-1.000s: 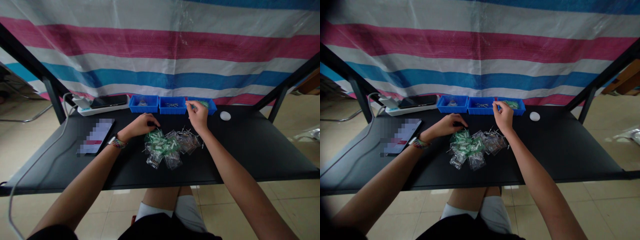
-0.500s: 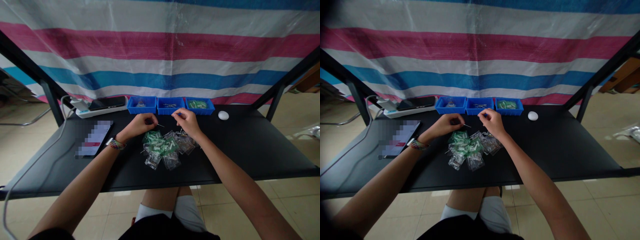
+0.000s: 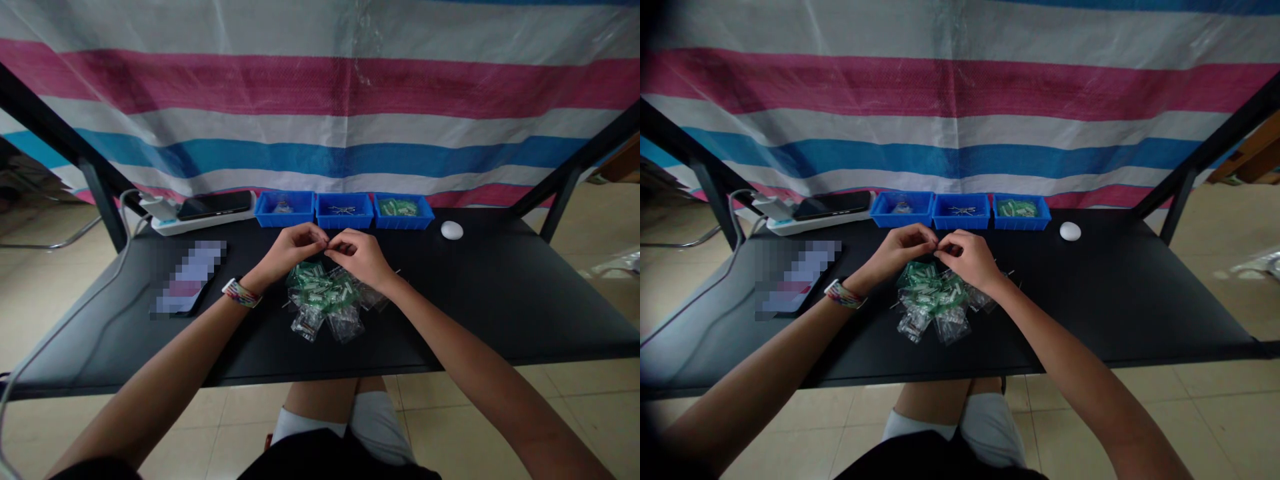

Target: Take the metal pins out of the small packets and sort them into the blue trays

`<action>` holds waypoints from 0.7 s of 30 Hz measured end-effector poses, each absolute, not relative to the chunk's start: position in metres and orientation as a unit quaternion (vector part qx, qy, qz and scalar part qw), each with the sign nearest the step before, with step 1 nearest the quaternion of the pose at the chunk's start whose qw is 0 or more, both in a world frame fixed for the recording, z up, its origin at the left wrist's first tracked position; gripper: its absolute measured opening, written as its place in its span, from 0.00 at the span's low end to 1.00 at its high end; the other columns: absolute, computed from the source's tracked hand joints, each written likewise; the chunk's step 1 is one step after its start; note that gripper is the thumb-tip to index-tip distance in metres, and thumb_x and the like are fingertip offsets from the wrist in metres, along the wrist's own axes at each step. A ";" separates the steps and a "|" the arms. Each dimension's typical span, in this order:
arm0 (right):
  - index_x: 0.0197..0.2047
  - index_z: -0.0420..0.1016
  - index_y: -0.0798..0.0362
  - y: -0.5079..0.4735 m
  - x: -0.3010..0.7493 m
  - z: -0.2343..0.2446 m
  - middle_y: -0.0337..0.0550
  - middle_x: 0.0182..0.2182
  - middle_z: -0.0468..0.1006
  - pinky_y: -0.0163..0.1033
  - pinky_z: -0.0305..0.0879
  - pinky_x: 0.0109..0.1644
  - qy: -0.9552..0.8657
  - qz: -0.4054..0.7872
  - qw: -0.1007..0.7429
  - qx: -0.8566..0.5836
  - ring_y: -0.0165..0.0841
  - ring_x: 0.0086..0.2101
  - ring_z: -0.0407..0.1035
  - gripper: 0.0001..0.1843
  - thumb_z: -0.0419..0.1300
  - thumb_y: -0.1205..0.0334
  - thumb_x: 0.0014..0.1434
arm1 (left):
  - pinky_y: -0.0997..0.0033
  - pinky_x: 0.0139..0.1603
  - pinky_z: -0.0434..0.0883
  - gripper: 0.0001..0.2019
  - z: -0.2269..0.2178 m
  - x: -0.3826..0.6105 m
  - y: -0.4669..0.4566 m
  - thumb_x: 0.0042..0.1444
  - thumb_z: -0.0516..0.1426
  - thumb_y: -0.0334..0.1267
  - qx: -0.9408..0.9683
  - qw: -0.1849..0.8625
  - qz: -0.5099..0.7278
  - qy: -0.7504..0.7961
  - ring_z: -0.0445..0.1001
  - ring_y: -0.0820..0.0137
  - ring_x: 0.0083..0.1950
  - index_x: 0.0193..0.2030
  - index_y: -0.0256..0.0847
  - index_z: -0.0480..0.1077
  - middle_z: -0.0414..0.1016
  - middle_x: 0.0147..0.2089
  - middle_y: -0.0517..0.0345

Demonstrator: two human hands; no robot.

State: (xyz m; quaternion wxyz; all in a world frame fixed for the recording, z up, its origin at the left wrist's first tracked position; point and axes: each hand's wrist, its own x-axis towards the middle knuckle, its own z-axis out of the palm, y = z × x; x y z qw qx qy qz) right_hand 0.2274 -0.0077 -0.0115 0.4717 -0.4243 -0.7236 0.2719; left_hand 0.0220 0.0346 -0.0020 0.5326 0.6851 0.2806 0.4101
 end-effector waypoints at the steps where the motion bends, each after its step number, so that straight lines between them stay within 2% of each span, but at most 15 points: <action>1: 0.34 0.82 0.51 -0.008 0.228 -0.010 0.41 0.33 0.81 0.39 0.67 0.38 -0.723 0.269 0.474 -0.426 0.32 0.33 0.73 0.06 0.69 0.60 0.62 | 0.68 0.44 0.75 0.15 -0.002 0.023 0.033 0.56 0.72 0.47 0.685 0.533 0.412 0.278 0.79 0.68 0.40 0.38 0.36 0.80 0.81 0.37 0.53; 5: 0.35 0.79 0.52 -0.008 0.230 -0.007 0.40 0.30 0.80 0.37 0.67 0.33 -0.668 0.357 0.494 -0.427 0.31 0.29 0.73 0.09 0.65 0.56 0.64 | 0.68 0.41 0.75 0.15 0.001 0.023 0.029 0.58 0.70 0.48 0.687 0.533 0.408 0.278 0.79 0.68 0.37 0.41 0.36 0.81 0.80 0.36 0.53; 10: 0.38 0.77 0.51 -0.005 0.228 -0.011 0.40 0.32 0.81 0.33 0.67 0.25 -0.581 0.487 0.500 -0.418 0.29 0.25 0.73 0.13 0.68 0.50 0.61 | 0.70 0.41 0.73 0.11 0.001 0.024 0.028 0.59 0.69 0.42 0.716 0.478 0.425 0.280 0.77 0.69 0.40 0.42 0.37 0.83 0.81 0.41 0.51; 13: 0.38 0.77 0.52 -0.003 0.228 -0.013 0.40 0.31 0.81 0.32 0.69 0.23 -0.547 0.534 0.495 -0.415 0.29 0.24 0.73 0.16 0.71 0.48 0.58 | 0.72 0.39 0.73 0.13 -0.002 0.025 0.029 0.58 0.69 0.38 0.712 0.496 0.419 0.266 0.77 0.70 0.38 0.48 0.36 0.82 0.81 0.39 0.52; 16: 0.38 0.78 0.52 -0.002 0.229 -0.013 0.39 0.30 0.80 0.32 0.71 0.24 -0.525 0.567 0.486 -0.408 0.29 0.24 0.74 0.17 0.73 0.48 0.55 | 0.71 0.39 0.74 0.18 -0.004 0.026 0.030 0.57 0.70 0.36 0.702 0.522 0.417 0.249 0.78 0.70 0.37 0.53 0.36 0.80 0.81 0.38 0.53; 21: 0.37 0.77 0.52 -0.004 0.230 -0.011 0.38 0.31 0.80 0.33 0.74 0.24 -0.495 0.593 0.483 -0.413 0.29 0.25 0.75 0.16 0.75 0.52 0.53 | 0.71 0.44 0.76 0.19 -0.004 0.027 0.029 0.55 0.73 0.35 0.695 0.531 0.422 0.239 0.78 0.72 0.39 0.52 0.37 0.78 0.81 0.40 0.55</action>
